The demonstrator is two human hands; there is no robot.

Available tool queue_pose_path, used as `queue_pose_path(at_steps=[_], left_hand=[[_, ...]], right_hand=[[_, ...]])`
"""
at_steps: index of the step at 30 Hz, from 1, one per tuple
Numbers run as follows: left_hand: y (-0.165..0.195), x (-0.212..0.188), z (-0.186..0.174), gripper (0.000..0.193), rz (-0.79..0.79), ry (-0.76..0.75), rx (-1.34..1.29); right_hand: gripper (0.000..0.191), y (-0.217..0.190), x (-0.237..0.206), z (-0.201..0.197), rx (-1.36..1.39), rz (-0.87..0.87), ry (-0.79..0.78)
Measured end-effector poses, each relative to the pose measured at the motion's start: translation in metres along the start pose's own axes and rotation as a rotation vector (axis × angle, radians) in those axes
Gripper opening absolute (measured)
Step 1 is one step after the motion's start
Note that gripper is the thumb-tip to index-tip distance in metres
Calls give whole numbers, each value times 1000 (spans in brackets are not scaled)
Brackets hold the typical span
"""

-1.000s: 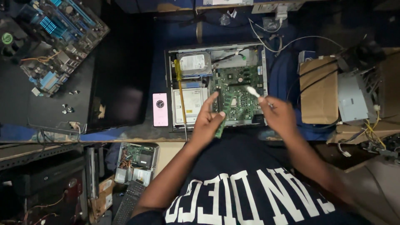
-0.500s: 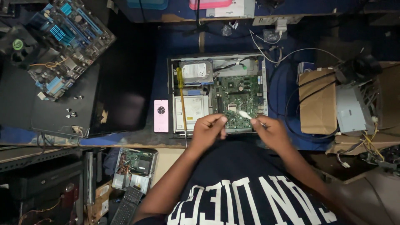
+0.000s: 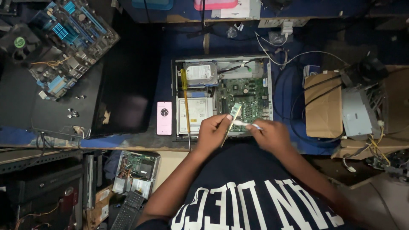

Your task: The person works at a cluttered electronics repair bench on an open desktop computer case. They remove a RAM module from the motherboard, brush it clean, unscrew components with a yellow-handled screwdriver, reposition a cooling fan, and continue unscrewing parts inside the case.

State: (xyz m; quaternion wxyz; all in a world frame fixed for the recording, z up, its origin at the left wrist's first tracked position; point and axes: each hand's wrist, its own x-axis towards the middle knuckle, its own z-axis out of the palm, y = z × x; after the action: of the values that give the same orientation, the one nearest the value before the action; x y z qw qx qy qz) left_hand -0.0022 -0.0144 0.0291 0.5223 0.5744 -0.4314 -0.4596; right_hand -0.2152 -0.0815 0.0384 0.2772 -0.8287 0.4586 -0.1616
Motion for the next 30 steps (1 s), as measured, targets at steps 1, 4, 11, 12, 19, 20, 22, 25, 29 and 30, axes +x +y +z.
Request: queue_pose_path(at_steps=[1,4,11,12,19,20,22,25,29,30], left_hand=[[-2,0,0,21,29,1,14],[-6,-1,0,23,46,10,-8],[-4,-2,-3,23,139,20,40],[-4,-2,-3,24,120,31,38],[-1,-12,0,19,163,66,52],[-1,-14,2,19,155,74,56],[1,-17,0,19,135,106,51],[4,-15,-2,20,128,130,38],[9,-20,-4,21,162,110,42],[10,-21,-4,21,186,107,22]], right_hand=[[27,1,2,2,18,21,38],[29,2,1,5,24,38,54],[27,-3,-4,6,-18,9,0],[28,-3,-3,6,-30,35,-20],[35,-6,-2,7,65,272,-27],[33,-8,-6,5,40,247,-40],[31,-13,-11,4,25,98,-26],[32,-19,-10,1,-5,-71,20],[32,-23,-6,0,-35,152,-6],[33,-25,-6,0,-23,190,16]])
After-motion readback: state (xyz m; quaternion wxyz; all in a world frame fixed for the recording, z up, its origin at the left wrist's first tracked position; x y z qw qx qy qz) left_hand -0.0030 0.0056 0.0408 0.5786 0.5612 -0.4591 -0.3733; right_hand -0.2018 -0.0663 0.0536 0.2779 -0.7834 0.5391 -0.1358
